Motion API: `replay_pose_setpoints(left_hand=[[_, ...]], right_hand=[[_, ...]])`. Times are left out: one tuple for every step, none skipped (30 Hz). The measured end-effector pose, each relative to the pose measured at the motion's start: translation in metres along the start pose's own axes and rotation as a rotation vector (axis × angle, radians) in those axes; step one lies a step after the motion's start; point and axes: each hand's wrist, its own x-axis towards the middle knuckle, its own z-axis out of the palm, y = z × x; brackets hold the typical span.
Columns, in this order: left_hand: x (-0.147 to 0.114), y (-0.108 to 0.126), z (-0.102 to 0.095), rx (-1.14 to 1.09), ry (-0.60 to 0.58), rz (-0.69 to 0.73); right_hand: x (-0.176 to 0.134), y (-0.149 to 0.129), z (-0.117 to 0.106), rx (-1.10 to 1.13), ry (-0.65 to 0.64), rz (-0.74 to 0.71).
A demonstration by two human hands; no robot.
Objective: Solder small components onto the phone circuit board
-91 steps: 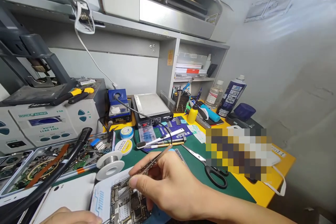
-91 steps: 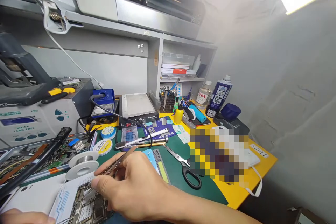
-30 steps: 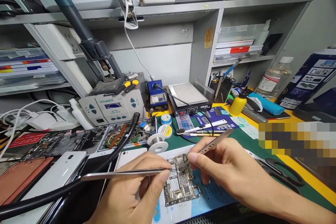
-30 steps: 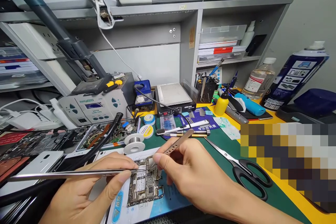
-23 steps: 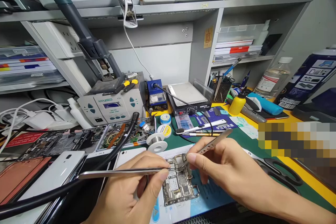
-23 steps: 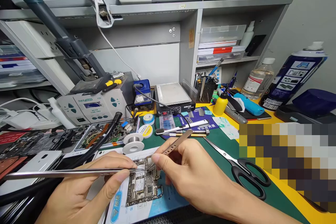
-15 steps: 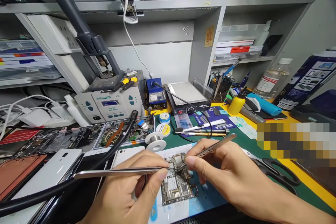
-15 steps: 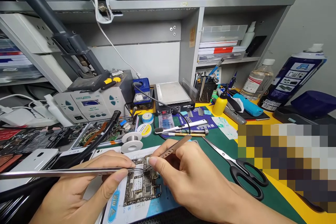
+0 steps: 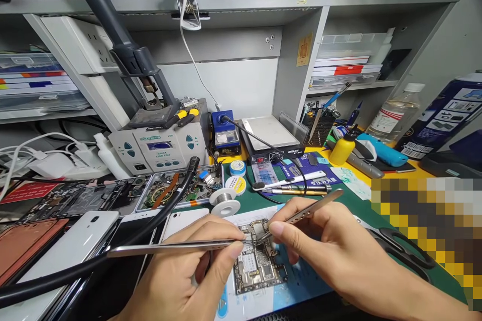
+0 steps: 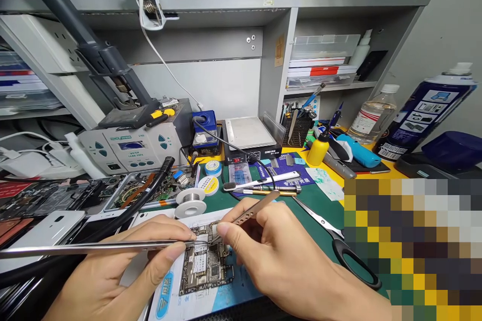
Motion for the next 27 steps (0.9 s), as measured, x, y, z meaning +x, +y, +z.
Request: replay_pose_setpoints(left_hand=[[0.0, 0.0, 0.0, 0.0, 0.0, 0.003], [0.0, 0.0, 0.0, 0.003, -0.005, -0.004], [0.0, 0.0, 0.0, 0.0, -0.003, 0.002], [-0.001, 0.0, 0.0, 0.002, -0.001, -0.004], [-0.002, -0.001, 0.0, 0.001, 0.001, -0.005], [-0.003, -0.001, -0.001, -0.002, 0.002, 0.005], [-0.003, -0.001, -0.001, -0.002, 0.003, 0.0], [-0.004, -0.002, -0.001, -0.002, 0.001, 0.001], [-0.005, -0.002, -0.001, -0.001, 0.0, 0.001], [-0.005, -0.002, -0.001, 0.003, -0.002, 0.0], [-0.005, -0.002, -0.001, 0.006, -0.005, 0.001], [-0.005, -0.002, -0.001, 0.012, -0.006, -0.003], [-0.004, -0.002, -0.001, 0.017, -0.004, -0.006], [-0.004, -0.002, 0.0, 0.021, -0.001, -0.012], [-0.003, -0.002, 0.0, 0.022, 0.003, -0.015], [-0.002, -0.001, 0.001, 0.022, 0.003, -0.021], [-0.002, -0.001, 0.001, 0.02, 0.0, -0.022], [-0.001, -0.001, 0.002, 0.016, -0.007, -0.023], [-0.001, 0.0, 0.001, 0.014, -0.013, -0.024], [-0.001, 0.0, 0.0, 0.014, -0.016, -0.03], [-0.001, 0.001, -0.001, 0.018, -0.008, -0.035], [-0.001, 0.001, -0.004, 0.026, 0.011, -0.042], [-0.001, 0.001, -0.007, 0.037, 0.046, -0.053], [-0.001, 0.001, -0.01, 0.048, 0.084, -0.066], [-0.002, 0.0, -0.014, 0.056, 0.122, -0.08], [-0.002, 0.0, -0.018, 0.063, 0.157, -0.094], [-0.002, -0.001, -0.021, 0.066, 0.168, -0.105]], right_hand=[[0.0, 0.0, 0.0, -0.004, 0.002, 0.006], [0.0, 0.0, 0.0, -0.004, 0.003, 0.011], [0.0, 0.0, 0.0, 0.0, 0.002, 0.013], [0.0, 0.001, 0.0, 0.004, -0.001, 0.014], [0.0, 0.001, 0.0, 0.004, -0.004, 0.012], [0.0, 0.001, 0.0, 0.004, -0.004, 0.013], [0.0, 0.001, 0.0, 0.002, -0.002, 0.015], [0.0, 0.001, 0.0, 0.001, 0.0, 0.019], [0.0, 0.001, 0.0, 0.001, 0.003, 0.023], [0.0, 0.001, 0.0, 0.003, 0.005, 0.027], [0.001, 0.001, 0.0, 0.005, 0.006, 0.03], [0.001, 0.001, 0.0, 0.006, 0.004, 0.03], [0.002, 0.001, 0.0, 0.004, 0.003, 0.03], [0.002, 0.001, 0.0, 0.001, 0.003, 0.03], [0.002, 0.0, 0.0, -0.003, 0.006, 0.028], [0.002, 0.0, 0.0, -0.007, 0.005, 0.025], [0.002, 0.0, 0.0, -0.01, 0.004, 0.019], [0.002, 0.0, 0.0, -0.012, 0.005, 0.016], [0.001, 0.0, 0.0, -0.012, 0.007, 0.011], [0.001, 0.0, 0.0, -0.012, 0.01, 0.005], [0.0, 0.0, 0.0, -0.009, 0.015, 0.0], [0.0, -0.001, 0.0, -0.004, 0.025, -0.005], [0.0, -0.001, 0.0, 0.002, 0.035, -0.009], [0.001, -0.002, -0.001, 0.008, 0.046, -0.009], [0.002, -0.002, -0.001, 0.016, 0.055, -0.011], [0.003, -0.003, -0.002, 0.025, 0.066, -0.008], [0.004, -0.003, -0.003, 0.035, 0.077, -0.007]])
